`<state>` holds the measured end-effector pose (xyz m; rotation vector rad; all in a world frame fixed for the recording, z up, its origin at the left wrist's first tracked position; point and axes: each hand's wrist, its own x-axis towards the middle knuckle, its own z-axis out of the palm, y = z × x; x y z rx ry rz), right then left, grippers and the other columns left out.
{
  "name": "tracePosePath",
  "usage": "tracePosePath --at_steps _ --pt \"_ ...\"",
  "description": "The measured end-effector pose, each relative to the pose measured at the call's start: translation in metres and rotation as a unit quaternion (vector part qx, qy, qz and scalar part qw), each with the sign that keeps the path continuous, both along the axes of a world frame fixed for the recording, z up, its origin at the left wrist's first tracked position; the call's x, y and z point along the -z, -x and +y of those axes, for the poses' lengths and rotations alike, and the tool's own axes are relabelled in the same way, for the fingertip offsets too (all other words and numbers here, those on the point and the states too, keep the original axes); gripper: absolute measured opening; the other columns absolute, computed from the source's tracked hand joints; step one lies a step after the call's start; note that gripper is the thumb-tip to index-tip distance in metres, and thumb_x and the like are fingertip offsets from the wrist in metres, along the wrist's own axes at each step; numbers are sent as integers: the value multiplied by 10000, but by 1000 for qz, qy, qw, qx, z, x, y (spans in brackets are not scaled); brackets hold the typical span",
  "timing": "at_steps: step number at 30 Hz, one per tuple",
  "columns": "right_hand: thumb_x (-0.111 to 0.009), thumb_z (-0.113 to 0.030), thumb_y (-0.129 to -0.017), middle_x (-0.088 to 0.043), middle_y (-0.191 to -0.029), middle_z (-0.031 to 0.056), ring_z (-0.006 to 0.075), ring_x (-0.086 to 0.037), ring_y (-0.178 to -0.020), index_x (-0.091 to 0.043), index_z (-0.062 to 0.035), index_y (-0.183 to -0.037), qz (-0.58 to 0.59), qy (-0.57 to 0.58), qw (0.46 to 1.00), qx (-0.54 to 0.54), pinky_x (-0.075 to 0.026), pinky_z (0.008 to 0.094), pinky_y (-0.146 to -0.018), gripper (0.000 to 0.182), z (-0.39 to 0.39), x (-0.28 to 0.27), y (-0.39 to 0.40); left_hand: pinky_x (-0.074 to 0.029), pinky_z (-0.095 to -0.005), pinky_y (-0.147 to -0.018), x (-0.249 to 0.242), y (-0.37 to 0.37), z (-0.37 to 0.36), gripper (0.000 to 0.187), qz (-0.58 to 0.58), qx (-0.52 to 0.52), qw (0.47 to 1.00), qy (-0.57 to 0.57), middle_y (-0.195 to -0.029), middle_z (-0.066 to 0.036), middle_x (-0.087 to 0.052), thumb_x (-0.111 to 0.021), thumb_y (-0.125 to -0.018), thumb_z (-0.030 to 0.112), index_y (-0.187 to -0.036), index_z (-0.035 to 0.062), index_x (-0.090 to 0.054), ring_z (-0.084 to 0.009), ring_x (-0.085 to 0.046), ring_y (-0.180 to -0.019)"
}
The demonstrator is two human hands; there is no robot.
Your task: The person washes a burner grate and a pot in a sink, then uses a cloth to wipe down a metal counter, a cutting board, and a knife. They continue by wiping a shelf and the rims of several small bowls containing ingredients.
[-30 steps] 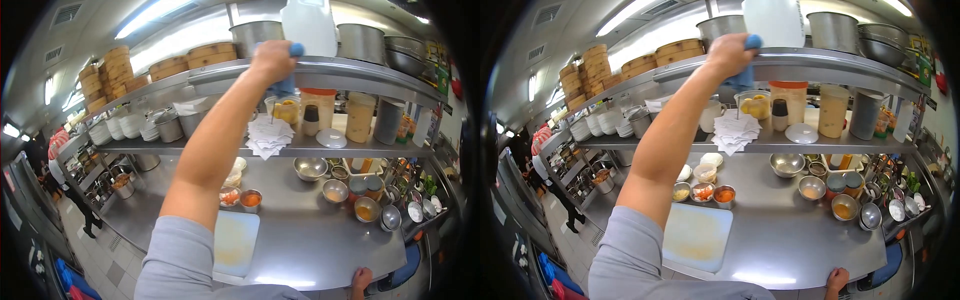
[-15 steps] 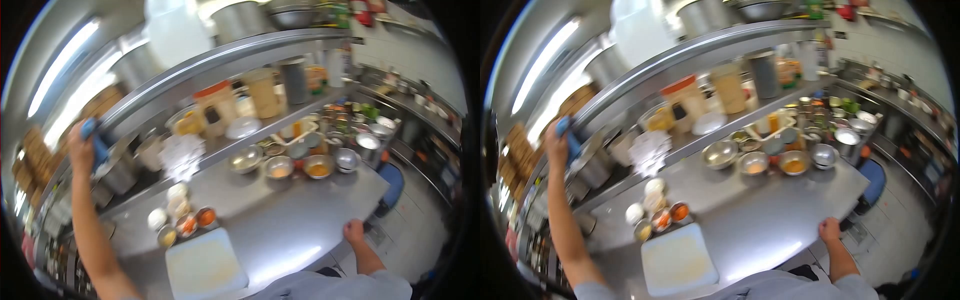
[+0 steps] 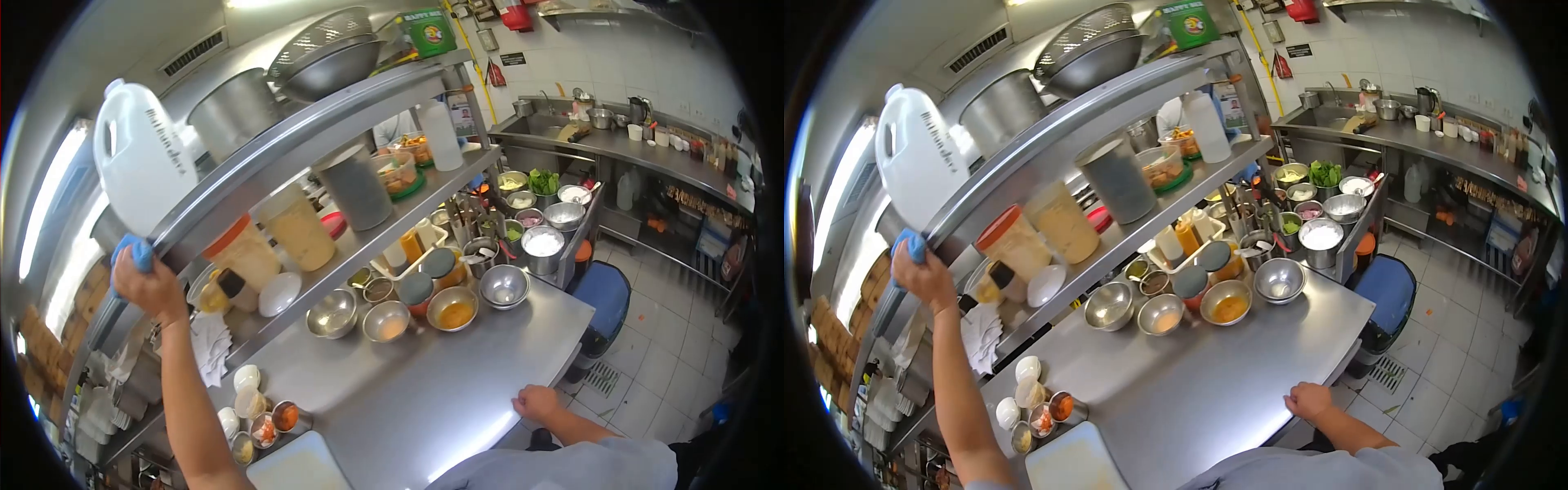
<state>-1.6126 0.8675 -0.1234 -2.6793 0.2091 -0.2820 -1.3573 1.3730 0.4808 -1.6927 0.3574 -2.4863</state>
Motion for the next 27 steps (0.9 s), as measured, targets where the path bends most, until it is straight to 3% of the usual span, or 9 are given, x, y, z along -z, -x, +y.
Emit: tracePosePath --at_steps 2,4,5,8,10,14,18,20,27 --pt "-680 -423 -900 -710 -825 87 315 -704 -813 -735 -158 -770 22 -10 999 -49 -569 466 -711 300 -29 2 -5 -457 -491 -989 -2 -18 -78 264 17 27 999 -6 -1136 -193 -716 -699 -900 145 -1126 8 -696 -390 -649 -1101" --pt "-672 -445 -932 -716 -851 83 332 -697 -799 -750 -129 -823 66 -91 975 -194 -569 465 -735 343 -56 -6 -13 -482 -495 -945 -3 -42 -148 219 -19 38 998 37 -1073 -169 -735 -690 -894 169 -1057 23 -705 -385 -676 -1020" --pt "-669 -472 -941 -733 -893 91 318 -703 -827 -773 -120 -936 93 -117 960 -238 -571 441 -759 367 -71 -1 -20 -489 -501 -919 -4 -51 -185 195 -32 54 998 1 -1037 -161 -737 -686 -892 188 -1017 40 -711 -383 -681 -979" --pt "-662 -492 -949 -744 -929 99 288 -715 -864 -773 -125 -1061 149 -211 924 -282 -573 414 -784 399 -101 14 -37 -495 -494 -869 -5 -71 -310 144 -25 122 992 -30 -929 -129 -717 -669 -890 226 -914 93 -720 -368 -668 -898" --pt "-660 -508 -952 -751 -946 99 268 -724 -876 -761 -133 -1140 195 -173 917 -301 -575 394 -795 431 -121 -9 -46 -495 -466 -847 -5 -100 -383 105 -23 158 987 -13 -854 -108 -687 -676 -864 203 -877 107 -715 -353 -652 -856" --pt "-711 -460 -920 -755 -953 94 257 -726 -813 -782 -130 -1105 142 -164 922 -320 -581 381 -750 384 -164 -12 -43 -418 -478 -988 4 -120 -500 191 32 196 980 18 -1014 -80 -671 -707 -794 191 -978 139 -706 -335 -590 -1071" --pt "-736 -399 -898 -755 -919 99 285 -724 -788 -786 -118 -1077 83 -178 960 -200 -580 393 -749 337 -206 -1 -26 -354 -499 -1064 14 -137 -551 247 51 225 973 30 -1117 -51 -656 -724 -783 186 -1027 157 -699 -328 -529 -1186" --pt "-743 -375 -890 -755 -904 103 294 -724 -784 -788 -114 -1062 45 -171 974 -140 -580 398 -747 316 -225 3 -9 -325 -500 -1091 17 -147 -560 259 86 237 966 -54 -1193 2 -662 -732 -786 181 -1045 182 -711 -306 -509 -1239" --pt "-730 -398 -884 -770 -938 90 307 -726 -905 -792 -138 -1031 141 -119 981 -62 -576 448 -800 305 -276 47 49 -322 -495 -1095 10 -142 -578 408 109 152 979 -79 -1277 75 -671 -730 -794 179 -1199 232 -740 -293 -500 -1283"
